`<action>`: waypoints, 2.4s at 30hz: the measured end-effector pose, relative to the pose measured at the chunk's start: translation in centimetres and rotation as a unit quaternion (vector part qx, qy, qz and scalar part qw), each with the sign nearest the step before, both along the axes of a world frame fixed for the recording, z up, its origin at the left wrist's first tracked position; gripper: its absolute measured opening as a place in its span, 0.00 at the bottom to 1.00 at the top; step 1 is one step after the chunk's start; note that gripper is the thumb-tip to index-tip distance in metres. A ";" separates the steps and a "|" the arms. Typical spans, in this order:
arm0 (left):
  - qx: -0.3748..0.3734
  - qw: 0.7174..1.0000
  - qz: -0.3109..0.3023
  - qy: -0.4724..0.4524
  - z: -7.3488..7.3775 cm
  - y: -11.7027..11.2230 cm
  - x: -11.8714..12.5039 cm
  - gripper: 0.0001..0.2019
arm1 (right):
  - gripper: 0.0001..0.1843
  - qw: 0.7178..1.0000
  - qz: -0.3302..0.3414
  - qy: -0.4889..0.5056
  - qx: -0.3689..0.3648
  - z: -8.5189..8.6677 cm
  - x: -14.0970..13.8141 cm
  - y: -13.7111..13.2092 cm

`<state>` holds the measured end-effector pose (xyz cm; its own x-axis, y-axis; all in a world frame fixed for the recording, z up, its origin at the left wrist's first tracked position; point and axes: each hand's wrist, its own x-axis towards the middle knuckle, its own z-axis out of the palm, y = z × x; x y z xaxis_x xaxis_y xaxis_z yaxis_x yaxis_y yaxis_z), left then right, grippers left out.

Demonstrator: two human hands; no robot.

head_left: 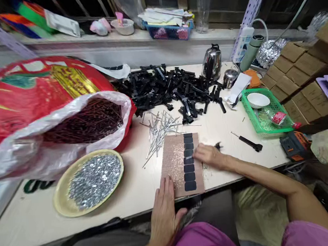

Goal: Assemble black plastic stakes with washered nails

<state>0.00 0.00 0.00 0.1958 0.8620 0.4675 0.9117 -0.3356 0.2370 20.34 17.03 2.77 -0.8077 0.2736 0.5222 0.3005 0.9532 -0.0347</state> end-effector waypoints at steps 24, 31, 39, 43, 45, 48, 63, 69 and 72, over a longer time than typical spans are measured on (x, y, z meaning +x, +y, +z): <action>-0.029 0.993 -0.063 -0.097 1.3 -3.0 -1.0 0.21 | 0.15 0.973 -0.118 0.001 -0.200 0.3 0.2 -0.2; 0.064 0.992 0.071 -0.078 3.7 -9.1 -11.4 0.13 | 0.12 0.980 -0.106 0.026 -0.167 1.5 0.3 -0.5; 0.033 0.976 0.198 0.081 6.9 3.8 -20.4 0.12 | 0.08 0.984 -0.086 0.116 -0.104 4.0 -2.9 -0.4; -0.080 0.985 0.123 0.096 5.1 7.8 -20.9 0.11 | 0.08 0.979 -0.081 0.128 -0.137 5.7 -4.7 -1.0; -0.106 0.982 0.115 0.102 4.4 8.6 -20.9 0.09 | 0.08 0.977 -0.074 0.130 -0.155 6.2 -5.7 -1.2; -0.116 0.978 0.133 0.113 4.0 9.2 -20.9 0.11 | 0.08 0.975 -0.050 0.128 -0.172 6.6 -7.6 -1.1; -0.120 0.866 0.160 -0.459 6.3 9.1 -20.3 0.06 | 0.08 0.949 0.011 0.100 -0.299 5.5 -22.5 0.4; -0.144 0.682 0.163 -0.698 7.8 8.8 -19.1 0.17 | 0.14 0.943 0.037 0.083 -0.320 5.2 -24.2 0.0; -0.135 0.665 0.158 -0.718 7.8 8.8 -18.7 0.18 | 0.15 0.944 0.037 0.072 -0.320 5.4 -24.2 -0.1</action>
<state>-18.74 8.78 7.84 -0.4953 0.8446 -0.2034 -0.3037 0.0510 0.9514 -3.90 16.94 8.15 -0.7702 0.5156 0.3754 0.1821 0.7419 -0.6453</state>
